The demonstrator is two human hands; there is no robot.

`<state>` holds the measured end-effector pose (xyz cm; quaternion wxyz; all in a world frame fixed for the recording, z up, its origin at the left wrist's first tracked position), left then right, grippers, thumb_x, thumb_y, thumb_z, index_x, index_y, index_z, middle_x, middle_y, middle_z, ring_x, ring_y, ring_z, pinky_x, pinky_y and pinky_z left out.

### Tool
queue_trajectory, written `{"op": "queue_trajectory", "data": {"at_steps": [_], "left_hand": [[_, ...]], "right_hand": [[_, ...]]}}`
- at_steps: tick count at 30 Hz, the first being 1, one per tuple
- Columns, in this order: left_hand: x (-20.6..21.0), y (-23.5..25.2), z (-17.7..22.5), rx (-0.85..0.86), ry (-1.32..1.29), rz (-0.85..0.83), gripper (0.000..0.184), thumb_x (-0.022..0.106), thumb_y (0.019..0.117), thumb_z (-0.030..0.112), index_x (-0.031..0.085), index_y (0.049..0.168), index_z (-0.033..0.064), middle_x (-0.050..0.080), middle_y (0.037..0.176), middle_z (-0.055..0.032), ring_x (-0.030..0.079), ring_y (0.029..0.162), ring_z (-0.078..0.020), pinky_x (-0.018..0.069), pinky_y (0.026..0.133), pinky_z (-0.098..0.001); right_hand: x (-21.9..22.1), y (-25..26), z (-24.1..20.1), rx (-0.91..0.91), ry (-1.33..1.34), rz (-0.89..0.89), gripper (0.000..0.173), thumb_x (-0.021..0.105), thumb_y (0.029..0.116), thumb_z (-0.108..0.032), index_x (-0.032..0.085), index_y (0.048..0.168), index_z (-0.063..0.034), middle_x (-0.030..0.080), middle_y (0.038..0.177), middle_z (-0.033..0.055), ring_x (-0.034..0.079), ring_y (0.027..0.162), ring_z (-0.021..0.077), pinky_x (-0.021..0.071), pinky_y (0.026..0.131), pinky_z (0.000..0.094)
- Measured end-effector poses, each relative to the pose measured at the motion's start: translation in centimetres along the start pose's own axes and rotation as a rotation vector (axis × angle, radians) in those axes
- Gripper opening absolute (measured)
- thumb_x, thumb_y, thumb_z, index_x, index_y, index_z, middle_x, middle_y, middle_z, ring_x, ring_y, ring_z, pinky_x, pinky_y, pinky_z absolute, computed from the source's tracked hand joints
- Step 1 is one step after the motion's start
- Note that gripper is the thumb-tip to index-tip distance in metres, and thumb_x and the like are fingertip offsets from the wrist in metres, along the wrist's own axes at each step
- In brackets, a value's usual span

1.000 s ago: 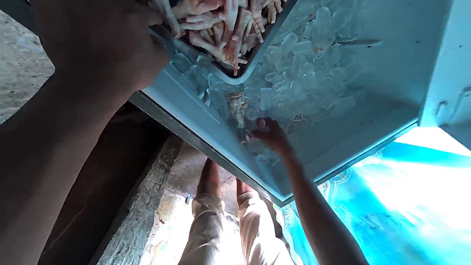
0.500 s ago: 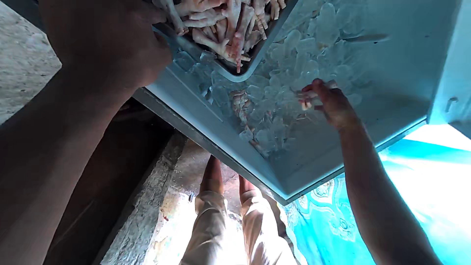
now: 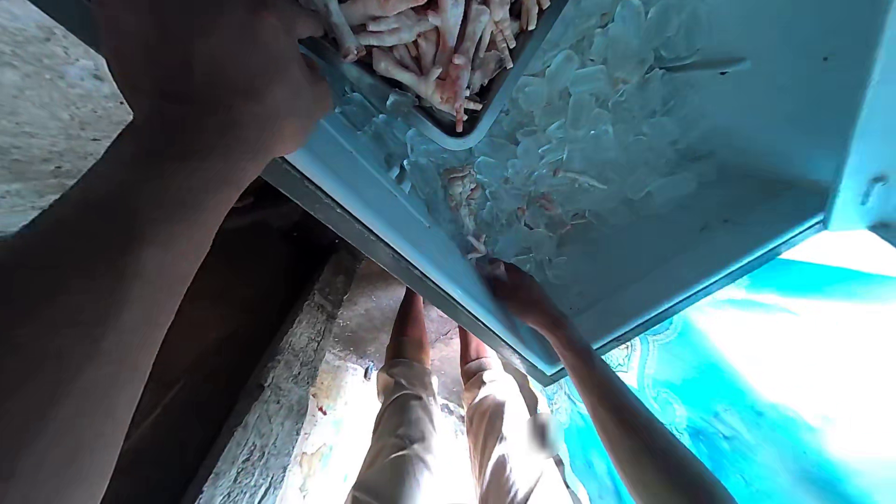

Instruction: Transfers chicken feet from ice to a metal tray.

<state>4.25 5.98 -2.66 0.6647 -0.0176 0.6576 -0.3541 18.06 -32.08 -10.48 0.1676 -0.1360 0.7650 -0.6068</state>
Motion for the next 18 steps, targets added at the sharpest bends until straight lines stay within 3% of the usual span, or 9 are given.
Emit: {"op": "queue_trajectory", "data": {"at_steps": [1,3,5,6,8,10,12,16,18], "left_hand": [[0.1,0.0,0.1,0.01,0.006,-0.006,0.026,0.052,0.0985,0.022,0.074,0.112,0.0171,0.068,0.105,-0.0266,0.063,0.101,-0.0516,0.0413,0.075,-0.0751],[0.0,0.2,0.1,0.028,0.031,0.0,0.027,0.05,0.1009,0.022,0.073,0.115,0.0164,0.069,0.112,-0.025,0.063,0.108,-0.0509,0.0418,0.081,-0.0757],[0.2,0.4,0.0,0.029,0.046,-0.001,0.029,0.049,0.1016,0.024,0.073,0.117,0.0178,0.069,0.115,-0.0228,0.062,0.112,-0.0495,0.0421,0.084,-0.0754],[0.1,0.5,-0.1,0.016,0.046,-0.004,0.03,0.048,0.1016,0.025,0.073,0.118,0.0188,0.07,0.115,-0.0224,0.063,0.112,-0.0492,0.0424,0.084,-0.075],[0.1,0.1,0.0,-0.008,0.018,-0.018,0.028,0.05,0.101,0.025,0.074,0.114,0.0162,0.068,0.108,-0.0266,0.063,0.104,-0.0523,0.0412,0.077,-0.0754],[0.1,0.1,0.0,-0.019,0.016,-0.018,0.028,0.051,0.1002,0.025,0.074,0.11,0.0135,0.068,0.106,-0.0275,0.062,0.102,-0.0524,0.0408,0.077,-0.075],[0.2,0.3,-0.3,0.017,0.022,0.013,0.028,0.05,0.1006,0.026,0.073,0.109,0.0121,0.068,0.106,-0.0266,0.062,0.103,-0.0517,0.0407,0.079,-0.0754],[0.4,0.5,-0.4,0.038,0.023,0.03,0.031,0.049,0.0989,0.027,0.074,0.111,0.0136,0.068,0.11,-0.0264,0.062,0.106,-0.0525,0.0397,0.081,-0.0771],[0.2,0.3,-0.2,0.029,0.017,0.027,0.027,0.051,0.0988,0.025,0.073,0.106,0.01,0.067,0.107,-0.0287,0.062,0.103,-0.054,0.0401,0.077,-0.0764]], "right_hand": [[-0.3,0.1,0.3,0.01,0.038,-0.032,0.046,0.048,0.1086,-0.035,0.059,0.137,-0.0011,0.064,0.13,0.0206,0.061,0.122,0.0297,0.0462,0.107,0.0483],[-1.4,-0.3,0.2,-0.013,0.135,-0.059,0.037,0.053,0.1067,-0.035,0.067,0.114,-0.0022,0.066,0.096,0.01,0.062,0.087,0.0169,0.0514,0.081,0.0383],[-3.4,-1.1,-0.8,-0.117,0.299,0.111,0.027,0.059,0.1035,-0.029,0.068,0.104,-0.0035,0.062,0.082,0.0006,0.058,0.07,0.005,0.0509,0.067,0.0266],[-4.2,-1.3,-1.7,-0.202,0.346,0.223,0.022,0.062,0.1012,-0.024,0.069,0.108,-0.0036,0.066,0.09,0.0011,0.061,0.078,0.0039,0.0529,0.073,0.026],[-3.8,-0.6,-3.4,-0.368,0.307,0.309,0.032,0.065,0.0965,-0.012,0.064,0.128,-0.0027,0.066,0.123,0.012,0.065,0.11,0.017,0.0554,0.095,0.0373],[-2.0,1.5,-4.6,-0.444,0.127,0.369,0.047,0.068,0.095,-0.013,0.058,0.141,-0.0081,0.06,0.14,0.0149,0.064,0.12,0.0273,0.0563,0.099,0.0487],[-1.6,2.3,-5.0,-0.425,0.049,0.476,0.048,0.073,0.092,-0.015,0.062,0.138,-0.0107,0.064,0.133,0.014,0.069,0.108,0.0296,0.0595,0.087,0.0531],[-5.1,1.3,-3.3,-0.454,0.429,0.423,0.035,0.071,0.0931,-0.007,0.065,0.128,-0.0048,0.074,0.105,0.0083,0.071,0.083,0.0141,0.0615,0.072,0.0347],[-8.5,0.3,-1.8,-0.458,0.578,0.444,0.03,0.067,0.096,-0.013,0.064,0.125,-0.0047,0.074,0.104,0.006,0.071,0.079,0.012,0.0619,0.068,0.0322]]}}
Point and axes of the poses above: each hand's wrist, its own y-axis towards the middle knuckle, its own x-axis out of the palm, z = x × y, the point moved 8 cm from there along y, towards the middle knuckle
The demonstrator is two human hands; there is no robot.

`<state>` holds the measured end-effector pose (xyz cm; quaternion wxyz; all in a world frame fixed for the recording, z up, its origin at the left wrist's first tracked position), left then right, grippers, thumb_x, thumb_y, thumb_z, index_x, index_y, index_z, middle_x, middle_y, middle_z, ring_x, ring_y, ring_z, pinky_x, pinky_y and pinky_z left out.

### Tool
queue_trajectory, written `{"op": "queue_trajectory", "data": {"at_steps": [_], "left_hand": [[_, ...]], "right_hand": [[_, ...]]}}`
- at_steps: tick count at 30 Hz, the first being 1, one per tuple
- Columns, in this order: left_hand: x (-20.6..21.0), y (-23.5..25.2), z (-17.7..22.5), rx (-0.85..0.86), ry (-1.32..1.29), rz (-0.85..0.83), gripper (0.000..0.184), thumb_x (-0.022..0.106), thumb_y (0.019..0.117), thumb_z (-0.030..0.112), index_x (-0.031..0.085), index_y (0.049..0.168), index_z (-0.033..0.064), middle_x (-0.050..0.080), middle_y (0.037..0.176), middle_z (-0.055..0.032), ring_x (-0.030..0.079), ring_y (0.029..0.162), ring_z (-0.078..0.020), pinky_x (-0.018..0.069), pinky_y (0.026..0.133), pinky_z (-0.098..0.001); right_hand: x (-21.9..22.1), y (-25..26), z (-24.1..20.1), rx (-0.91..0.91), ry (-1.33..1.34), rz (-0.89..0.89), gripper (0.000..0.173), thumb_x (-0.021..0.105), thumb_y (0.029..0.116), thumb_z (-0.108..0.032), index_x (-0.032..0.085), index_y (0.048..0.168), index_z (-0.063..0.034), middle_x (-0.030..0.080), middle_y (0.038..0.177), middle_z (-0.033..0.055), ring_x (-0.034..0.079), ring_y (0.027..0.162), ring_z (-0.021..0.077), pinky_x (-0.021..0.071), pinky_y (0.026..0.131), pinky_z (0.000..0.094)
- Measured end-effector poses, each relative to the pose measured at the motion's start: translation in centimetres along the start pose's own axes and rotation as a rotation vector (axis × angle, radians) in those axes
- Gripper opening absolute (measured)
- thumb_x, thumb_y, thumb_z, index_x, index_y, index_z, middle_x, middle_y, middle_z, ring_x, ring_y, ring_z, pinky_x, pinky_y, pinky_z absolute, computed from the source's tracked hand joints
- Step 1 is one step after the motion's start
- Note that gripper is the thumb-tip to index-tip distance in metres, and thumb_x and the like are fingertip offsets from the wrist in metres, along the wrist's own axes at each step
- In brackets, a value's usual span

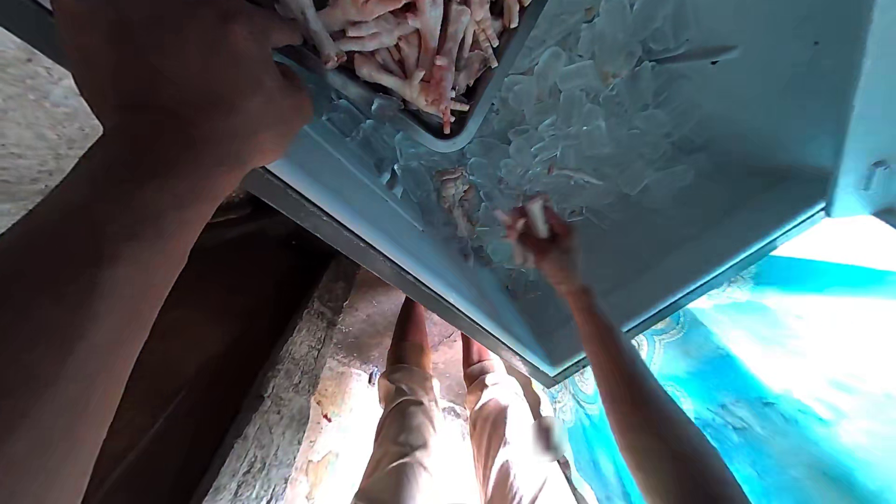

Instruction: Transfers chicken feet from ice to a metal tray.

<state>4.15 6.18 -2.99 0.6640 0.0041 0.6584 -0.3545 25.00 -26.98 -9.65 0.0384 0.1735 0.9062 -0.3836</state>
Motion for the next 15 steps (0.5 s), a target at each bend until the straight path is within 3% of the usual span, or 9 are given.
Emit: {"op": "queue_trajectory", "data": {"at_steps": [2,3,4,6,7,8,10,13,15], "left_hand": [[0.0,-0.1,0.1,-0.006,0.004,0.009,0.025,0.052,0.0987,0.027,0.072,0.103,0.0108,0.067,0.103,-0.0281,0.063,0.1,-0.0531,0.0412,0.075,-0.0752],[-0.1,-0.1,0.1,-0.021,0.0,0.003,0.025,0.053,0.0985,0.027,0.072,0.102,0.0111,0.067,0.103,-0.0277,0.062,0.1,-0.0525,0.041,0.075,-0.075],[-0.1,-0.1,0.0,-0.033,0.006,-0.013,0.024,0.052,0.0987,0.026,0.072,0.103,0.0117,0.067,0.103,-0.0271,0.062,0.101,-0.0518,0.0408,0.076,-0.0746],[-0.1,0.0,0.1,-0.035,0.007,-0.018,0.025,0.052,0.0988,0.024,0.073,0.105,0.0123,0.068,0.106,-0.0268,0.062,0.102,-0.0516,0.0411,0.077,-0.0751],[0.0,-0.1,0.2,-0.026,0.003,-0.018,0.026,0.052,0.0987,0.024,0.073,0.106,0.0114,0.068,0.105,-0.0277,0.062,0.102,-0.0525,0.0411,0.076,-0.0755],[-0.2,0.0,0.2,-0.029,0.0,-0.018,0.026,0.051,0.099,0.024,0.073,0.107,0.0114,0.067,0.106,-0.028,0.062,0.102,-0.053,0.0411,0.076,-0.0758],[-0.3,0.0,0.1,-0.029,0.008,0.0,0.025,0.052,0.0988,0.024,0.073,0.105,0.0124,0.068,0.104,-0.0269,0.063,0.101,-0.0518,0.0418,0.075,-0.0744],[-0.3,-0.2,0.4,-0.027,0.011,-0.031,0.028,0.051,0.1002,0.024,0.073,0.116,0.0178,0.069,0.114,-0.0236,0.062,0.11,-0.0495,0.0414,0.086,-0.0755],[-0.6,-0.3,0.7,0.0,0.046,-0.051,0.033,0.049,0.1015,0.021,0.072,0.125,0.0186,0.069,0.119,-0.0244,0.061,0.115,-0.0505,0.0366,0.096,-0.0755]], "right_hand": [[-4.7,1.1,-0.9,-0.037,-0.211,0.141,0.032,0.061,0.1021,-0.025,0.061,0.129,-0.0073,0.072,0.106,0.0054,0.069,0.082,0.0123,0.0609,0.072,0.0348],[-6.9,2.2,-1.2,-0.063,-0.401,0.23,0.033,0.06,0.1026,-0.024,0.062,0.13,-0.0059,0.07,0.105,0.0098,0.068,0.083,0.0179,0.0585,0.073,0.0406],[-8.3,3.6,-1.0,-0.077,-0.568,0.267,0.036,0.06,0.1012,-0.02,0.061,0.132,-0.0029,0.07,0.113,0.0169,0.069,0.096,0.028,0.057,0.083,0.051],[-9.3,6.7,0.4,-0.066,-0.803,0.154,0.051,0.062,0.0958,-0.015,0.055,0.145,-0.0035,0.06,0.14,0.0227,0.056,0.131,0.0406,0.0425,0.108,0.0645],[-8.8,7.6,1.1,-0.061,-0.926,0.057,0.058,0.065,0.0963,-0.02,0.049,0.151,-0.0081,0.053,0.147,0.0242,0.048,0.137,0.0458,0.0381,0.107,0.0701],[-8.0,8.0,1.5,-0.054,-1.032,-0.01,0.065,0.067,0.0976,-0.029,0.043,0.155,-0.0125,0.05,0.148,0.027,0.045,0.137,0.0511,0.0375,0.105,0.073],[-6.6,7.2,1.7,-0.051,-1.157,-0.041,0.065,0.063,0.1012,-0.039,0.039,0.158,-0.0179,0.052,0.141,0.0306,0.05,0.127,0.0558,0.0427,0.094,0.0725],[-5.2,4.2,3.4,0.062,-1.178,0.026,0.056,0.05,0.1074,-0.036,0.039,0.155,-0.0077,0.06,0.129,0.0319,0.062,0.113,0.0529,0.0515,0.088,0.0681],[-4.5,3.3,4.6,0.2,-1.094,0.054,0.056,0.046,0.1088,-0.031,0.033,0.157,-0.004,0.059,0.134,0.0305,0.063,0.117,0.049,0.0508,0.096,0.0644]]}}
Point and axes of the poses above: each hand's wrist, its own y-axis towards the middle knuckle, its own x-axis out of the palm, z = x × y, the point moved 8 cm from there along y, towards the middle knuckle
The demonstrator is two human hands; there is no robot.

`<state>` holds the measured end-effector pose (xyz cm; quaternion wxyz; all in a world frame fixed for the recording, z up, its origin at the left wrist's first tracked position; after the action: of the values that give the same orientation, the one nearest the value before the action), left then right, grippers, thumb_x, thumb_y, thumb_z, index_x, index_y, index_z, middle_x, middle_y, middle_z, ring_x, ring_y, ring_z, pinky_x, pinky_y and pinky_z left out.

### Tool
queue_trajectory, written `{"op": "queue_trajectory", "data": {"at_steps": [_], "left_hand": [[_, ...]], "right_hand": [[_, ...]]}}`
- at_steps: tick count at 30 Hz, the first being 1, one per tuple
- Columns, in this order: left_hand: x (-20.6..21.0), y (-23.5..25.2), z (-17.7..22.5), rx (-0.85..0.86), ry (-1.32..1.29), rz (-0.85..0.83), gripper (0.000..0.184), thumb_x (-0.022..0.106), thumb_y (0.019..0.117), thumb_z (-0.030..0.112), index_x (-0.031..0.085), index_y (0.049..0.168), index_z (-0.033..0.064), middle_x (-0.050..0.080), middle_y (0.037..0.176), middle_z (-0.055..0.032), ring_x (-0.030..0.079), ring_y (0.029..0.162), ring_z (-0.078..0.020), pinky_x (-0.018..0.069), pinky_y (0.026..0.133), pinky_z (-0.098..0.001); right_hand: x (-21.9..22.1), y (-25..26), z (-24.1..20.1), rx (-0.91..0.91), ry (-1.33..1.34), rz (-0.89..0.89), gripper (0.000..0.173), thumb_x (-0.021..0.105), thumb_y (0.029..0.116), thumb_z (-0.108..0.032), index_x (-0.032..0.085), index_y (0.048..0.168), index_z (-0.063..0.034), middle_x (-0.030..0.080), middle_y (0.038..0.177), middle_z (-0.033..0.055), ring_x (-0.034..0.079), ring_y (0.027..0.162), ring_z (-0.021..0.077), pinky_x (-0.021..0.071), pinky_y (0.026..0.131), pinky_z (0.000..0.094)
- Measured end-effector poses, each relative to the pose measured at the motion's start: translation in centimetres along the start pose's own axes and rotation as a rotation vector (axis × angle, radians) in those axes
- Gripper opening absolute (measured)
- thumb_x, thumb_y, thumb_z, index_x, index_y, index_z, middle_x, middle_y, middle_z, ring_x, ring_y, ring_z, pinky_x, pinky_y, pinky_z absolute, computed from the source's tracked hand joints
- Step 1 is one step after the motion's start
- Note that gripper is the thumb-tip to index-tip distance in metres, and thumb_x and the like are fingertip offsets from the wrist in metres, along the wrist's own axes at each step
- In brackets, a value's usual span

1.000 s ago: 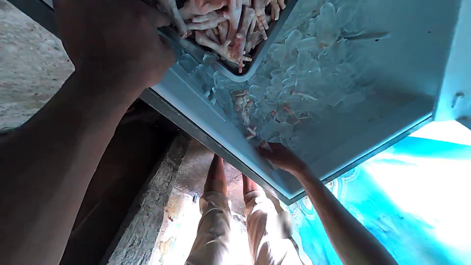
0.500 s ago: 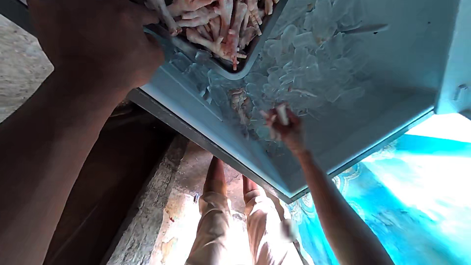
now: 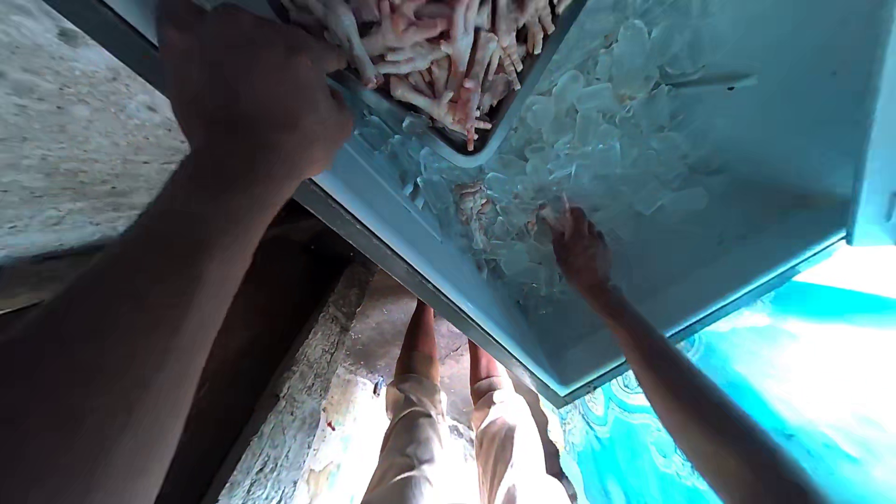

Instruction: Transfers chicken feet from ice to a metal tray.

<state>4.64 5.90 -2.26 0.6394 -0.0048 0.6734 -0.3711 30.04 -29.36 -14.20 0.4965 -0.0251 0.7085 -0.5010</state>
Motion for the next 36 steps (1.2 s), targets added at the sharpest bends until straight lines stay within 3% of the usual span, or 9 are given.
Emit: {"op": "queue_trajectory", "data": {"at_steps": [6,14,19,23,26,28,30,33,36], "left_hand": [[0.0,0.0,0.2,-0.007,0.116,-0.039,0.034,0.052,0.1007,0.021,0.07,0.129,0.019,0.071,0.113,-0.0228,0.064,0.109,-0.047,0.0385,0.097,-0.0692],[-0.3,-0.1,0.3,0.017,0.112,-0.021,0.033,0.052,0.1,0.02,0.071,0.127,0.0184,0.072,0.11,-0.02,0.065,0.105,-0.0447,0.0395,0.096,-0.066],[-0.3,-0.3,0.1,0.023,0.104,-0.002,0.034,0.053,0.0986,0.019,0.071,0.128,0.0184,0.073,0.11,-0.0175,0.065,0.106,-0.0432,0.0396,0.096,-0.0638],[-0.2,-0.2,0.3,0.033,0.095,0.009,0.034,0.054,0.097,0.019,0.072,0.126,0.0185,0.073,0.106,-0.0186,0.065,0.104,-0.0434,0.0399,0.095,-0.0641],[-0.3,-0.1,0.2,0.014,0.131,-0.019,0.035,0.053,0.0979,0.022,0.071,0.128,0.0206,0.073,0.107,-0.0169,0.066,0.104,-0.0421,0.0407,0.094,-0.0629],[-0.1,-0.1,0.2,0.024,0.132,-0.007,0.034,0.052,0.097,0.021,0.072,0.125,0.0189,0.074,0.105,-0.0167,0.066,0.103,-0.0416,0.0414,0.093,-0.0627],[0.0,-0.1,0.3,0.027,0.122,-0.013,0.034,0.053,0.0969,0.021,0.072,0.124,0.017,0.073,0.105,-0.0179,0.066,0.104,-0.0426,0.0414,0.093,-0.0633],[-0.1,0.1,0.3,0.022,0.12,-0.016,0.035,0.053,0.0972,0.022,0.072,0.126,0.0178,0.073,0.106,-0.0172,0.066,0.104,-0.042,0.0412,0.094,-0.0625],[-0.1,0.0,0.4,0.025,0.121,-0.015,0.035,0.053,0.0976,0.021,0.071,0.127,0.0172,0.073,0.106,-0.0179,0.066,0.103,-0.0423,0.041,0.094,-0.0626]], "right_hand": [[-0.2,2.6,-0.7,0.208,0.102,-0.086,0.081,0.076,0.0915,-0.031,0.034,0.158,-0.0126,0.068,0.121,0.0273,0.061,0.12,0.0487,0.0442,0.105,0.0638],[0.1,1.6,0.4,0.149,0.25,-0.133,0.06,0.062,0.1007,-0.021,0.041,0.156,-0.0105,0.066,0.13,0.0233,0.066,0.117,0.04,0.0505,0.101,0.058],[-3.4,-2.2,-1.0,0.108,0.973,-0.018,0.045,0.068,0.0951,-0.011,0.053,0.134,0.004,0.069,0.091,0.0108,0.065,0.065,0.0138,0.058,0.058,0.0324],[-10.9,-2.5,-9.1,-0.135,1.226,0.088,0.043,0.071,0.0865,-0.002,0.06,0.127,-0.0036,0.07,0.086,0.0018,0.064,0.061,0.0087,0.058,0.055,0.0272],[-16.5,-0.9,-15.6,-0.276,1.091,0.257,0.05,0.075,0.09,-0.011,0.053,0.134,-0.0045,0.068,0.098,0.0057,0.068,0.072,0.0107,0.0612,0.063,0.0328],[-18.3,1.3,-19.6,-0.372,1.057,0.394,0.075,0.076,0.091,-0.022,0.036,0.151,0.0004,0.063,0.129,0.0133,0.068,0.109,0.0136,0.0603,0.092,0.0343],[-18.2,3.4,-22.5,-0.459,0.961,0.482,0.098,0.07,0.093,-0.035,0.011,0.162,0.0027,0.028,0.163,0.0267,0.034,0.151,0.0285,0.0333,0.123,0.0418],[-16.8,4.5,-25.2,-0.422,0.672,0.667,0.09,0.06,0.0971,-0.048,0.02,0.163,-0.0009,0.019,0.164,0.0341,0.019,0.154,0.0485,0.0169,0.125,0.0601],[-15.1,4.0,-26.2,-0.381,0.472,0.8,0.069,0.052,0.1008,-0.046,0.039,0.159,-0.0095,0.024,0.162,0.0359,0.021,0.15,0.0565,0.0158,0.121,0.069]]}}
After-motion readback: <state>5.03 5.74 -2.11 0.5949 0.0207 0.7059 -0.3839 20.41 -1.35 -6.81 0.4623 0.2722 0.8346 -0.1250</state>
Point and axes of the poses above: each hand's wrist, its own y-axis towards the middle knuckle, its own x-axis out of the palm, z = x × y, the point moved 8 cm from there along y, towards the middle knuckle
